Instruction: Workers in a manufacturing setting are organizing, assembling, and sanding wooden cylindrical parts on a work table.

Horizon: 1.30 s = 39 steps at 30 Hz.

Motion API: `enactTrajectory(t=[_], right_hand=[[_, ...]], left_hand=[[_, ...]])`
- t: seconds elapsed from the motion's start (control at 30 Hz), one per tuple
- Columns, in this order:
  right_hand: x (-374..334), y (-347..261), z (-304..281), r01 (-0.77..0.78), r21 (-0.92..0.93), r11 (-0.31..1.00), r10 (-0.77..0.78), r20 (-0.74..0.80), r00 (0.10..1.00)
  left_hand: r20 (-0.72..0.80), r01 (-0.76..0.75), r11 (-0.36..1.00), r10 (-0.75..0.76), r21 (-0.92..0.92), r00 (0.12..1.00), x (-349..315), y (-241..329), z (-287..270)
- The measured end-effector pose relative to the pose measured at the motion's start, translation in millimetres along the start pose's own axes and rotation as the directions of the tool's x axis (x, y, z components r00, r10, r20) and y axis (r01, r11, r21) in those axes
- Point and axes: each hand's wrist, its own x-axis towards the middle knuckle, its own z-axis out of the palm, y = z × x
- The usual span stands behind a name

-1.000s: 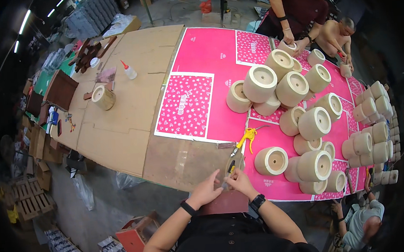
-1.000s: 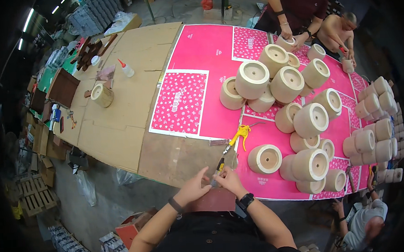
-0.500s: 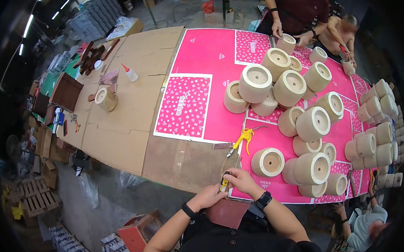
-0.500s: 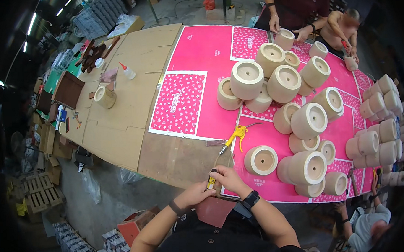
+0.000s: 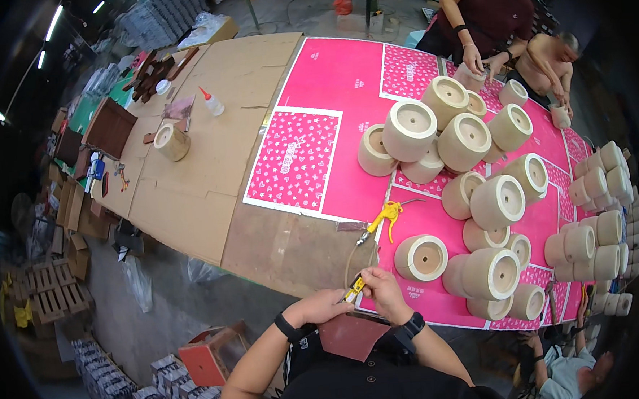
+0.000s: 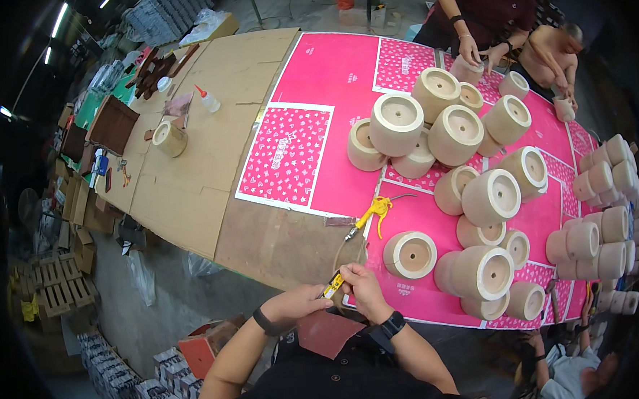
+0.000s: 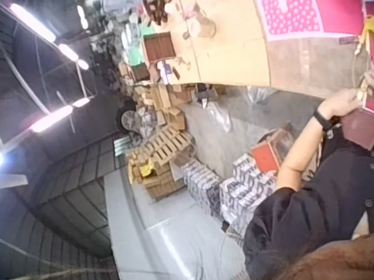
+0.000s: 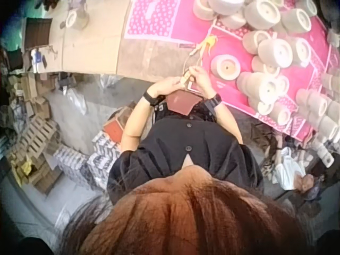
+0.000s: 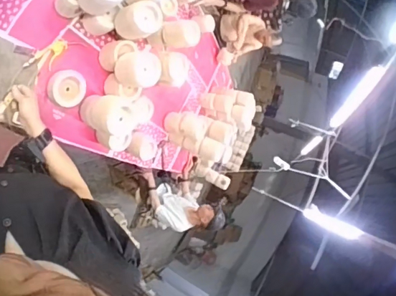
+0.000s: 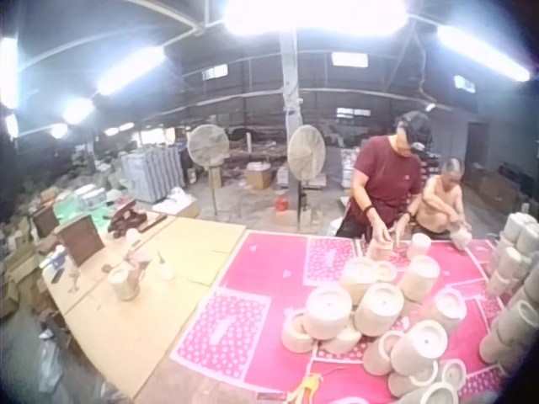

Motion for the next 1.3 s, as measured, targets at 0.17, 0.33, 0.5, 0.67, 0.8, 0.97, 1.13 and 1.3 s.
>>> enactTrajectory(t=[0.17, 0.33, 0.5, 0.67, 0.8, 0.97, 1.13, 1.3], right_hand=[[-1, -5, -3, 0.037, -0.038, 0.999, -0.036, 0.009, 0.999], [-4, -13, -3, 0.040, -0.129, 0.991, -0.034, 0.044, 0.998], [1, -12, -5, 0.001, -0.021, 1.000, -0.001, 0.041, 0.999], [-2, -16, -5, -0.003, 0.054, 0.999, 0.000, 0.063, 0.998], [-5, -25, -8, -0.027, -0.048, 0.998, 0.036, 0.188, 0.982], [-12, -33, 2, 0.127, -0.321, 0.939, -0.063, 0.202, 0.977], [-13, -25, 2, 0.115, -0.189, 0.975, -0.093, 0.121, 0.988], [-16, -26, 2, 0.100, -0.137, 0.986, -0.075, 0.176, 0.981]], left_hand=[[-0.039, -0.012, 1.000, 0.012, 0.007, 0.999, -8, 21, -2], [-0.025, -0.021, 0.999, 0.020, -0.033, 0.999, -11, 19, 1], [-0.047, -0.014, 0.999, 0.015, 0.041, 0.999, -6, 15, 2], [0.006, -0.002, 0.997, 0.003, -0.082, 1.000, -12, 23, -4], [-0.027, 0.002, 0.999, -0.001, 0.041, 1.000, -11, 23, 1], [-0.150, -0.045, 0.999, 0.043, -0.010, 0.988, -7, 24, 18], [-0.100, 0.019, 0.996, -0.028, -0.091, 0.995, -20, 43, 7], [-0.071, -0.082, 0.996, 0.081, -0.016, 0.994, -20, 27, 7]])
